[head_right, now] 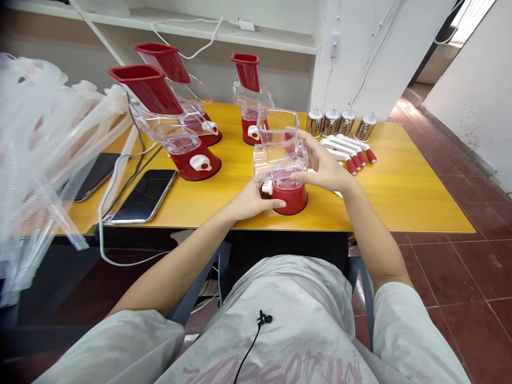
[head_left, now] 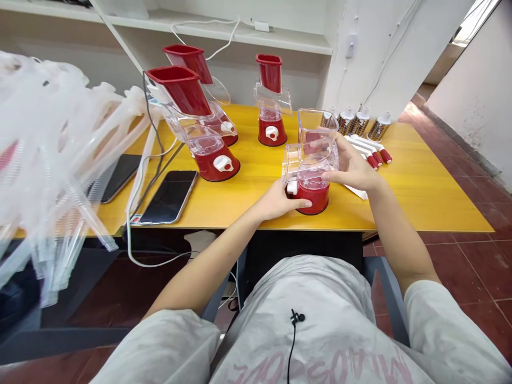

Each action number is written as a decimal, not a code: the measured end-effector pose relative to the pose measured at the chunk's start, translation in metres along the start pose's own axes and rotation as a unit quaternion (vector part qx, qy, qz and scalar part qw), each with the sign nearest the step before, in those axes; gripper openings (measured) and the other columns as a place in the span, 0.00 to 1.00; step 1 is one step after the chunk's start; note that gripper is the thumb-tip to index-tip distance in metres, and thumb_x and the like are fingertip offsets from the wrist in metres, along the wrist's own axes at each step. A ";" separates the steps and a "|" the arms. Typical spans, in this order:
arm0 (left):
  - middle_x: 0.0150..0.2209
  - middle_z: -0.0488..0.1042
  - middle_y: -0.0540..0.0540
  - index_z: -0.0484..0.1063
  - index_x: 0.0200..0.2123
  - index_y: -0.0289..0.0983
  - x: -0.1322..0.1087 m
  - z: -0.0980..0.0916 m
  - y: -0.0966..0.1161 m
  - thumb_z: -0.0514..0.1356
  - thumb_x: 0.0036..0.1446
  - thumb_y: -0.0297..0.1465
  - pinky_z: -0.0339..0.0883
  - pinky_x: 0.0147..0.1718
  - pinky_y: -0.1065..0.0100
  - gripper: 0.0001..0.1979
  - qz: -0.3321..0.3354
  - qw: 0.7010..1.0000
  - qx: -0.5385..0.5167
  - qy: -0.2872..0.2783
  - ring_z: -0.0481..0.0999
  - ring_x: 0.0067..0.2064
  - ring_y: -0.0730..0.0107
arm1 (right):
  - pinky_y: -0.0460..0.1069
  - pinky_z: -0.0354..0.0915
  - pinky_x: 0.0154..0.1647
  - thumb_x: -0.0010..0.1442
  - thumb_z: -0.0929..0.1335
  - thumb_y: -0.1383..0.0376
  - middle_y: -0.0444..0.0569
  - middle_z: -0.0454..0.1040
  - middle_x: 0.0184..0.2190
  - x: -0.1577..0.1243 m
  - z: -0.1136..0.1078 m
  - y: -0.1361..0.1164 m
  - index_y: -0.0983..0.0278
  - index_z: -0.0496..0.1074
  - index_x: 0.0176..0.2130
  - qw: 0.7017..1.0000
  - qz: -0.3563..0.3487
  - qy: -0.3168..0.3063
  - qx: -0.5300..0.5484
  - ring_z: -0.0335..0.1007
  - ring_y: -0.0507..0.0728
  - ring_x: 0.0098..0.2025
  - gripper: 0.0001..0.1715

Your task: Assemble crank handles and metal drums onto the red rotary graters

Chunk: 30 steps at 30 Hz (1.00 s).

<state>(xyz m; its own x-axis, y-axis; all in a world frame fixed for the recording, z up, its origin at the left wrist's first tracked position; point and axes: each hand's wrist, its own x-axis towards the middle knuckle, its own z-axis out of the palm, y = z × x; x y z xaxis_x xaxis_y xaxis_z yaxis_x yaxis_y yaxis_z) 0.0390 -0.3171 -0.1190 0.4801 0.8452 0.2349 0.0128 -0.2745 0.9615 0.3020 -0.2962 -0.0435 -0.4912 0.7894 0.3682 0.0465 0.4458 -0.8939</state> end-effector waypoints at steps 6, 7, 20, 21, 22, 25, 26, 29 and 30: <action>0.71 0.78 0.28 0.66 0.75 0.39 -0.010 0.009 -0.019 0.86 0.47 0.53 0.74 0.74 0.31 0.59 -0.035 0.996 0.052 0.065 0.83 0.68 0.34 | 0.74 0.71 0.83 0.55 0.89 0.44 0.55 0.75 0.76 -0.015 0.020 -0.008 0.50 0.73 0.72 0.982 -0.037 0.126 -0.136 0.74 0.75 0.78 0.55; 0.74 0.73 0.26 0.59 0.79 0.43 -0.011 0.009 -0.023 0.86 0.46 0.56 0.74 0.73 0.31 0.66 -0.027 0.995 0.040 0.086 0.82 0.70 0.34 | 0.75 0.71 0.83 0.56 0.89 0.43 0.56 0.75 0.76 -0.017 0.026 -0.010 0.51 0.72 0.72 0.975 -0.041 0.153 -0.158 0.74 0.76 0.79 0.55; 0.84 0.61 0.31 0.47 0.87 0.56 0.007 0.015 0.012 0.86 0.48 0.60 0.72 0.77 0.31 0.74 0.112 0.991 0.034 0.065 0.75 0.78 0.31 | 0.76 0.80 0.75 0.71 0.76 0.31 0.52 0.79 0.70 -0.041 0.035 -0.031 0.44 0.75 0.73 0.963 -0.049 0.209 -0.163 0.77 0.75 0.74 0.42; 0.83 0.65 0.32 0.46 0.87 0.56 0.009 0.015 0.009 0.86 0.50 0.59 0.72 0.77 0.31 0.73 0.108 0.992 0.022 0.058 0.76 0.77 0.32 | 0.75 0.80 0.75 0.69 0.77 0.30 0.52 0.79 0.69 -0.036 0.023 -0.027 0.44 0.75 0.73 0.965 -0.052 0.205 -0.153 0.76 0.75 0.75 0.44; 0.81 0.67 0.33 0.47 0.87 0.56 0.011 0.014 0.007 0.85 0.52 0.58 0.72 0.77 0.31 0.72 0.107 0.993 0.018 0.052 0.77 0.77 0.32 | 0.75 0.79 0.76 0.66 0.78 0.28 0.52 0.78 0.70 -0.029 0.010 -0.023 0.44 0.74 0.73 0.968 -0.056 0.201 -0.142 0.74 0.75 0.77 0.47; 0.81 0.69 0.34 0.50 0.86 0.56 0.017 0.008 0.002 0.84 0.53 0.57 0.73 0.78 0.33 0.69 0.114 0.993 0.024 0.032 0.74 0.80 0.32 | 0.76 0.76 0.78 0.51 0.84 0.25 0.50 0.70 0.79 -0.002 -0.026 -0.016 0.41 0.71 0.75 0.980 -0.058 0.153 -0.114 0.61 0.76 0.86 0.63; 0.82 0.68 0.34 0.50 0.87 0.56 0.018 0.005 0.001 0.84 0.53 0.57 0.72 0.78 0.33 0.69 0.119 0.992 0.029 0.024 0.74 0.80 0.32 | 0.77 0.75 0.79 0.45 0.87 0.26 0.49 0.68 0.81 0.007 -0.034 -0.017 0.40 0.71 0.75 0.985 -0.052 0.124 -0.103 0.57 0.76 0.88 0.68; 0.84 0.65 0.33 0.47 0.87 0.56 0.019 -0.004 0.001 0.84 0.54 0.56 0.71 0.79 0.33 0.70 0.123 0.992 0.037 -0.010 0.73 0.81 0.32 | 0.78 0.73 0.80 0.32 0.93 0.36 0.49 0.72 0.79 0.029 -0.044 -0.030 0.44 0.76 0.70 0.997 -0.020 0.038 -0.061 0.57 0.77 0.89 0.72; 0.84 0.64 0.33 0.46 0.88 0.55 0.018 -0.007 0.001 0.84 0.54 0.56 0.71 0.79 0.33 0.71 0.120 0.992 0.035 -0.023 0.73 0.81 0.33 | 0.78 0.74 0.80 0.30 0.95 0.40 0.50 0.75 0.77 0.034 -0.043 -0.036 0.46 0.78 0.67 0.999 -0.009 0.014 -0.044 0.60 0.77 0.87 0.70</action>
<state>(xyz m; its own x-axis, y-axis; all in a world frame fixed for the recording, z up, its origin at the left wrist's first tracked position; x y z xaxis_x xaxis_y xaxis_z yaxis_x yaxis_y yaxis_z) 0.0417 -0.2986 -0.1133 0.5164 0.7300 0.4477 -0.0463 -0.4982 0.8658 0.3216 -0.2672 0.0118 -0.4680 0.7922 0.3916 0.1146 0.4938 -0.8620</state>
